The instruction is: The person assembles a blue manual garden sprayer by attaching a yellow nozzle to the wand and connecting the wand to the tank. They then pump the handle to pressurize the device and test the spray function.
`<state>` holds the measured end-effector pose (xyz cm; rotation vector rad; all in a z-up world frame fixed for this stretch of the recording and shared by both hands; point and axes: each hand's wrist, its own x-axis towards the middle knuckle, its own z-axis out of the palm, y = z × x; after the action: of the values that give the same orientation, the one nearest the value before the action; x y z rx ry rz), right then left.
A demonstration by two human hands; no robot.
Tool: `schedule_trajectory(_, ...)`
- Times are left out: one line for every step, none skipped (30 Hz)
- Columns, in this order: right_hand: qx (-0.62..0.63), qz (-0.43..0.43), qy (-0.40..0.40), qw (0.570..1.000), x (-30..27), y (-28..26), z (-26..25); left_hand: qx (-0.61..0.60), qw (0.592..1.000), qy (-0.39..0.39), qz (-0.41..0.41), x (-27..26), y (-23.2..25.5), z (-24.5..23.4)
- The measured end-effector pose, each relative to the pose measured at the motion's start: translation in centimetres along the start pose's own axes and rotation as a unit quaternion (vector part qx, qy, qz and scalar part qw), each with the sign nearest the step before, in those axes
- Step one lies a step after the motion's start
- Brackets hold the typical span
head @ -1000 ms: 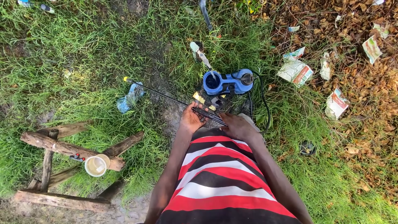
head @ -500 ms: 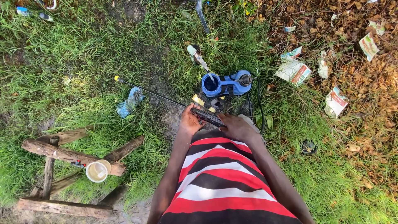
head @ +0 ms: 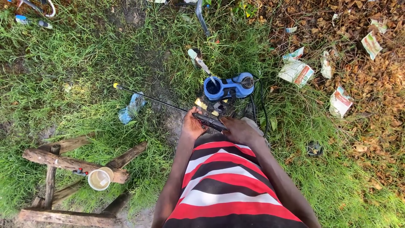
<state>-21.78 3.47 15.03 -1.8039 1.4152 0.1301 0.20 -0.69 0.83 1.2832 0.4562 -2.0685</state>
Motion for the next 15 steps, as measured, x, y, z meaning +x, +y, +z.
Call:
schedule_trajectory(0.0,0.0,0.001,1.0,-0.2,-0.4,-0.4,0.001,1.0,0.0,0.0,0.0,0.0,0.0)
schedule_trajectory(0.007,-0.002,-0.001,1.0,-0.5,-0.7,-0.8,0.002,1.0,0.0,0.0,-0.1,0.0,0.1)
schedule_trajectory(0.015,-0.003,-0.002,1.0,-0.7,-1.0,-1.2,0.005,1.0,0.0,0.0,-0.1,0.0,0.1)
schedule_trajectory(0.015,-0.002,-0.001,1.0,-0.8,-1.0,-1.1,0.006,1.0,0.0,-0.001,-0.4,0.0,0.2)
schedule_trajectory(0.016,-0.007,0.0,1.0,-0.7,-0.9,-1.1,0.006,1.0,0.0,0.0,-0.6,0.0,0.3)
schedule_trajectory(0.016,-0.012,0.001,1.0,-0.7,-0.8,-1.1,0.006,1.0,0.001,0.0,-0.8,0.0,0.5)
schedule_trajectory(0.017,-0.011,0.002,1.0,-0.7,-0.8,-1.0,0.008,1.0,0.0,-0.001,-0.5,0.0,0.3)
schedule_trajectory(0.017,-0.011,0.004,1.0,-0.7,-0.8,-0.9,0.009,1.0,-0.001,0.0,-0.1,0.0,0.1)
schedule_trajectory(0.016,-0.01,0.005,1.0,-0.7,-0.8,-0.9,0.01,1.0,-0.003,0.002,0.2,0.0,-0.1)
schedule_trajectory(0.016,-0.01,0.006,1.0,-0.7,-0.7,-0.8,0.011,1.0,-0.004,0.002,-0.2,0.1,0.1)
schedule_trajectory(0.019,-0.008,0.007,1.0,-0.7,-0.5,-0.7,0.009,1.0,-0.003,0.0,-0.6,0.1,0.3)
schedule_trajectory(0.022,-0.005,0.007,1.0,-0.6,-0.4,-0.6,0.007,1.0,-0.002,-0.002,-1.0,0.1,0.5)
schedule_trajectory(0.022,-0.005,0.007,1.0,-0.6,-0.4,-0.5,0.007,1.0,-0.002,-0.002,-0.8,0.1,0.4)
schedule_trajectory(0.02,-0.006,0.008,1.0,-0.6,-0.3,-0.5,0.006,1.0,-0.002,-0.001,-0.6,0.0,0.3)
schedule_trajectory(0.017,-0.007,0.01,1.0,-0.6,-0.3,-0.4,0.006,1.0,-0.004,0.001,-0.4,0.0,0.3)
